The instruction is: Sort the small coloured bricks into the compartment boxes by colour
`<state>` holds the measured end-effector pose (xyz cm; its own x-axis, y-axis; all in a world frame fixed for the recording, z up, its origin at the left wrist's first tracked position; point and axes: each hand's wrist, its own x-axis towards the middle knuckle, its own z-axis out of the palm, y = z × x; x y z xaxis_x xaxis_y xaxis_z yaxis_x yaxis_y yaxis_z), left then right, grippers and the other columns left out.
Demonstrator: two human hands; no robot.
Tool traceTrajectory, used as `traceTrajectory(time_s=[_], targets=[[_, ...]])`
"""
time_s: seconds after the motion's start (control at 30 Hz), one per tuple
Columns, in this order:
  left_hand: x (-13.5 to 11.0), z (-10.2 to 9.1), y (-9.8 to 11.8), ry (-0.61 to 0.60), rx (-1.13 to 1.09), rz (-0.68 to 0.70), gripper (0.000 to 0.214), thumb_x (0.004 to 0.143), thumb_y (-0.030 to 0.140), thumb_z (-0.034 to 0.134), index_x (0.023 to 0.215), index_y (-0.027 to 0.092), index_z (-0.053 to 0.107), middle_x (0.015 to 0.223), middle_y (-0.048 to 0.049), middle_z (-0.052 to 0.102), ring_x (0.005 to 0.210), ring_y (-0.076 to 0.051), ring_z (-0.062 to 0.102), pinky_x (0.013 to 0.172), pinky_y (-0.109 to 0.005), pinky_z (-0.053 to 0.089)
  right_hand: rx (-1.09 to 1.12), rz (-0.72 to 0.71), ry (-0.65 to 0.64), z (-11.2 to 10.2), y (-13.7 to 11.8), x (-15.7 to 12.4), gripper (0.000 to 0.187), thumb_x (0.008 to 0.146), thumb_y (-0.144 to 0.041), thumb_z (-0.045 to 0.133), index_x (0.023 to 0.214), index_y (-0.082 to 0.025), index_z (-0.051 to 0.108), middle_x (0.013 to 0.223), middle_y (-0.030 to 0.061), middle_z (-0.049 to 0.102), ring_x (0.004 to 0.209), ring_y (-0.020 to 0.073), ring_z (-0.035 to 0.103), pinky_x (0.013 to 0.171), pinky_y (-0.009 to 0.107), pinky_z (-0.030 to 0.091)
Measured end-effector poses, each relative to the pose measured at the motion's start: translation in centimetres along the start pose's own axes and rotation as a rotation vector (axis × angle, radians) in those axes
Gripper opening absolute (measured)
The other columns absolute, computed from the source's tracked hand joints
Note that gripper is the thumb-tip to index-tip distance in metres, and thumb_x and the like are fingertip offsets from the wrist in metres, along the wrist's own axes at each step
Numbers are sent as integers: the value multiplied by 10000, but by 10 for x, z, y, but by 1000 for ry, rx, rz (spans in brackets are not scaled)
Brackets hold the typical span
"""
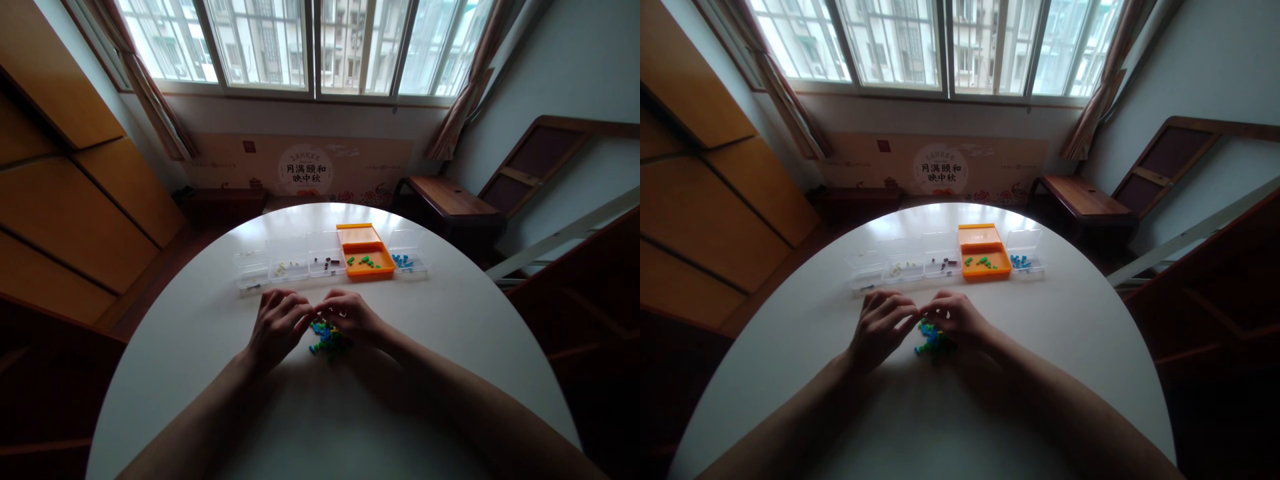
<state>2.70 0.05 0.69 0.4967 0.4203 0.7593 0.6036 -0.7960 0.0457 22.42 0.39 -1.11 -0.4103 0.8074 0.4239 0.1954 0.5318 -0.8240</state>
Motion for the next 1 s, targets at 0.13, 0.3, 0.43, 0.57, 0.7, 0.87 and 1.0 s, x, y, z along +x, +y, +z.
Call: traceTrajectory(time_s=[0.13,0.3,0.43,0.57,0.7,0.87,1.0], targets=[[0,-1,-13,15,29,-12,63,818,177,672,805,229,639,793,16,680,838,-170,566,821,-345,389,-57,6,7,-2,-1,0,177,805,-165,629,948,-181,734,804,31,615,625,91,536,607,215,464],[-6,-4,-50,207,149,-294,54,818,264,675,787,220,676,797,-19,684,831,-201,578,794,-366,421,-96,34,43,-3,0,-3,171,808,-143,618,936,-168,728,794,31,619,606,87,526,611,220,458],[-19,1,-78,291,174,-596,161,832,329,628,825,193,714,811,-52,692,835,-231,587,772,-371,449,-103,55,89,-6,7,-6,162,811,-138,606,923,-175,718,800,28,625,626,95,539,615,222,462],[-25,4,-89,267,118,-735,247,871,334,548,912,168,726,877,-80,702,857,-238,600,754,-365,457,-140,60,125,-14,12,-5,161,810,-121,596,910,-168,714,813,30,637,634,95,539,618,222,456],[-22,0,-80,288,135,-695,248,880,326,540,915,161,722,887,-82,701,870,-234,593,775,-364,458,-225,47,52,-32,10,-2,148,754,-70,624,833,-159,711,747,7,615,595,81,486,579,211,409],[-14,-8,-56,269,151,-484,154,865,282,587,871,186,708,859,-54,685,862,-215,579,814,-362,443,-227,54,-178,-53,3,-1,136,713,-71,661,798,-163,713,704,-12,607,596,75,475,564,199,382],[-10,-13,-38,203,145,-317,70,844,228,623,872,215,686,842,-33,670,862,-205,575,812,-369,424,-220,111,-364,-56,-5,0,181,680,-37,646,787,-165,718,729,-10,627,601,75,523,561,189,393]])
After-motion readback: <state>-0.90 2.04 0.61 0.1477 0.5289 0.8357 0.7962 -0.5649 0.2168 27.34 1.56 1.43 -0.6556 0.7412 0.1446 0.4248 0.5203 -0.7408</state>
